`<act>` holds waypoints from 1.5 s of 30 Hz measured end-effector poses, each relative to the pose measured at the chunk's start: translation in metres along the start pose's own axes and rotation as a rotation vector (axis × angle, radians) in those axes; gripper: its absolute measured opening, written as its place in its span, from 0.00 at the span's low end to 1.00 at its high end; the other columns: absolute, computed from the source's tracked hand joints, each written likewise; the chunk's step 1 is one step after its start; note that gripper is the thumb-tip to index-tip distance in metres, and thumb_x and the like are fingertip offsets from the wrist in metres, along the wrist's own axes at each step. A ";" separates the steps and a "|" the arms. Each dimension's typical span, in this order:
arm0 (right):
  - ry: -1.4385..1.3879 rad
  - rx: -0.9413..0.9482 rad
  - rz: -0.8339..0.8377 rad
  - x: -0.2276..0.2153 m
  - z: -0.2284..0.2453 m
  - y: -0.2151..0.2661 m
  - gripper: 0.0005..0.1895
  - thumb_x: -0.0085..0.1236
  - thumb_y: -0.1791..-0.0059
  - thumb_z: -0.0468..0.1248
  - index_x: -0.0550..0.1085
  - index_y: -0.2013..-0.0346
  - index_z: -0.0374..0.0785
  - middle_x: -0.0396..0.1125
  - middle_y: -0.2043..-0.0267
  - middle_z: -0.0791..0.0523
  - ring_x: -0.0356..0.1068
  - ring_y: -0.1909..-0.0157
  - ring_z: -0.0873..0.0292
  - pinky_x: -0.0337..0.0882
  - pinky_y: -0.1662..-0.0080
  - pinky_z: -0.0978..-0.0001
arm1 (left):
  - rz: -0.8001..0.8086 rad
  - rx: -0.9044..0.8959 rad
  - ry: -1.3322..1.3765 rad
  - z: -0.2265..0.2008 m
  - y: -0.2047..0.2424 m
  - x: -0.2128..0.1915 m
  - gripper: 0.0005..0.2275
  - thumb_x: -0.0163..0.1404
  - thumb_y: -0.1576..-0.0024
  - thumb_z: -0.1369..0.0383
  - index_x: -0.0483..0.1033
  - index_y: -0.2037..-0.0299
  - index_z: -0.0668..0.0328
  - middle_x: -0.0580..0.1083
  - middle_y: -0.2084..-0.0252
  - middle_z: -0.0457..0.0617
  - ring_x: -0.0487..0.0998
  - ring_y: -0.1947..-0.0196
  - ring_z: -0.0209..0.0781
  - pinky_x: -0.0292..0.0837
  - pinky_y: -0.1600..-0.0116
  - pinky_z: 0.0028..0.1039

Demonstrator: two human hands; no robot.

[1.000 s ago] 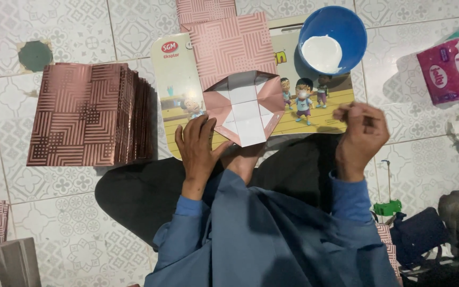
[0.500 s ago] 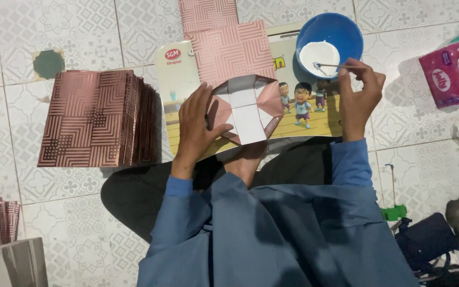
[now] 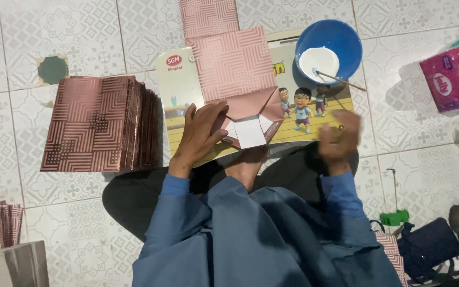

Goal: Folding patterned paper and applying glue to assemble small paper bags.

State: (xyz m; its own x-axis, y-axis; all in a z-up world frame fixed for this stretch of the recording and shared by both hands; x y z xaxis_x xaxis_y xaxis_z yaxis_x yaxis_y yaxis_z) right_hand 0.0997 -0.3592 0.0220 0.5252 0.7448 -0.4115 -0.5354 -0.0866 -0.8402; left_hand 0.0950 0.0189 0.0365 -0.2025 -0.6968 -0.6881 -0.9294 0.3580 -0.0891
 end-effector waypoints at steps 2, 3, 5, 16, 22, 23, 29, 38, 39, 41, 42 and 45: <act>-0.083 -0.016 0.296 0.026 0.027 -0.014 0.32 0.66 0.54 0.41 0.69 0.39 0.29 0.63 0.41 0.40 0.62 0.42 0.36 0.60 0.39 0.44 | 0.029 -0.017 -0.021 -0.001 0.000 0.000 0.38 0.37 0.42 0.34 0.58 0.27 0.47 0.70 0.34 0.50 0.61 0.28 0.47 0.29 0.26 0.56; -0.171 -0.038 0.591 0.042 0.042 -0.018 0.45 0.66 0.56 0.52 0.62 0.29 0.39 0.55 0.29 0.40 0.53 0.28 0.36 0.50 0.31 0.41 | 0.057 -0.034 -0.043 -0.001 0.000 0.000 0.40 0.40 0.44 0.33 0.58 0.27 0.48 0.69 0.34 0.51 0.61 0.28 0.48 0.27 0.26 0.56; -0.130 -0.027 0.699 0.055 0.047 -0.017 0.47 0.64 0.55 0.57 0.59 0.27 0.40 0.51 0.25 0.41 0.48 0.25 0.36 0.43 0.29 0.40 | 0.070 -0.032 -0.061 -0.005 -0.002 -0.001 0.45 0.47 0.52 0.32 0.59 0.27 0.48 0.70 0.34 0.52 0.61 0.28 0.49 0.26 0.26 0.57; -0.018 0.025 1.003 0.099 0.030 -0.043 0.57 0.65 0.56 0.58 0.50 0.20 0.43 0.68 0.36 0.52 0.62 0.30 0.49 0.33 0.25 0.34 | 0.039 -0.031 -0.192 0.005 -0.001 0.014 0.43 0.61 0.52 0.42 0.59 0.27 0.47 0.69 0.34 0.49 0.61 0.28 0.46 0.31 0.25 0.57; -0.037 0.115 0.862 0.119 0.032 -0.040 0.55 0.61 0.52 0.65 0.52 0.22 0.38 0.72 0.49 0.49 0.68 0.39 0.42 0.43 0.27 0.36 | -0.122 -0.078 -0.157 -0.001 -0.010 0.017 0.35 0.59 0.44 0.51 0.60 0.28 0.53 0.73 0.40 0.55 0.70 0.36 0.51 0.41 0.27 0.52; -0.028 0.110 0.840 0.121 0.032 -0.039 0.53 0.60 0.51 0.64 0.53 0.22 0.39 0.71 0.49 0.48 0.69 0.40 0.42 0.47 0.28 0.37 | -0.161 -0.069 -0.189 0.001 -0.011 0.021 0.37 0.60 0.45 0.53 0.59 0.27 0.51 0.71 0.39 0.55 0.71 0.38 0.52 0.44 0.28 0.51; 0.044 -0.035 0.705 0.126 0.040 -0.036 0.42 0.57 0.49 0.63 0.61 0.26 0.49 0.66 0.49 0.50 0.68 0.46 0.44 0.58 0.37 0.40 | -0.306 -0.032 -0.384 -0.005 -0.012 0.044 0.21 0.55 0.41 0.58 0.69 0.36 0.38 0.69 0.40 0.52 0.70 0.38 0.51 0.52 0.33 0.53; 0.283 -0.171 0.700 0.127 0.062 -0.020 0.22 0.44 0.41 0.52 0.70 0.33 0.55 0.61 0.33 0.54 0.52 0.31 0.43 0.48 0.37 0.41 | -0.486 -0.019 -0.581 -0.027 -0.004 0.064 0.19 0.50 0.37 0.64 0.69 0.35 0.54 0.69 0.36 0.58 0.67 0.33 0.53 0.47 0.32 0.66; 0.298 -0.128 0.756 0.127 0.061 -0.016 0.24 0.43 0.40 0.50 0.67 0.29 0.53 0.58 0.27 0.54 0.46 0.23 0.39 0.41 0.32 0.35 | -0.479 -0.048 -0.595 -0.026 -0.004 0.069 0.21 0.48 0.36 0.62 0.67 0.33 0.56 0.68 0.34 0.59 0.66 0.31 0.54 0.43 0.30 0.69; 0.293 -0.080 0.826 0.125 0.065 -0.015 0.25 0.40 0.39 0.49 0.63 0.26 0.52 0.55 0.24 0.56 0.40 0.20 0.39 0.34 0.31 0.32 | -0.470 -0.078 -0.607 -0.028 -0.004 0.073 0.21 0.47 0.34 0.62 0.65 0.31 0.57 0.65 0.31 0.59 0.63 0.28 0.53 0.39 0.29 0.69; 0.292 -0.028 0.890 0.123 0.066 -0.013 0.27 0.36 0.38 0.47 0.58 0.23 0.50 0.53 0.21 0.58 0.33 0.18 0.39 0.27 0.30 0.30 | -0.458 -0.100 -0.619 -0.030 -0.005 0.074 0.22 0.45 0.33 0.61 0.63 0.30 0.58 0.63 0.28 0.59 0.59 0.26 0.53 0.34 0.28 0.69; 0.295 0.037 0.972 0.123 0.067 -0.012 0.28 0.30 0.37 0.48 0.54 0.21 0.48 0.46 0.18 0.58 0.28 0.18 0.40 0.22 0.29 0.30 | -0.389 -0.121 -0.627 -0.034 -0.004 0.073 0.23 0.43 0.32 0.60 0.62 0.29 0.59 0.58 0.24 0.54 0.51 0.22 0.49 0.28 0.26 0.66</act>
State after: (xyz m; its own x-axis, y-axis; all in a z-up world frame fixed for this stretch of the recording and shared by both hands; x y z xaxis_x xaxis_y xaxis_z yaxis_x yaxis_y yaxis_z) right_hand 0.1262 -0.2228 0.0051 -0.0085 0.1695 -0.9855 -0.8349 -0.5436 -0.0863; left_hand 0.0737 -0.0546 0.0111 0.3283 -0.2617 -0.9076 -0.9328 0.0617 -0.3552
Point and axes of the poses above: each hand's wrist, its own y-axis away from the middle knuckle, its own x-axis out of the palm, z = x × y, the point moved 3 cm from there along -y, towards the middle knuckle
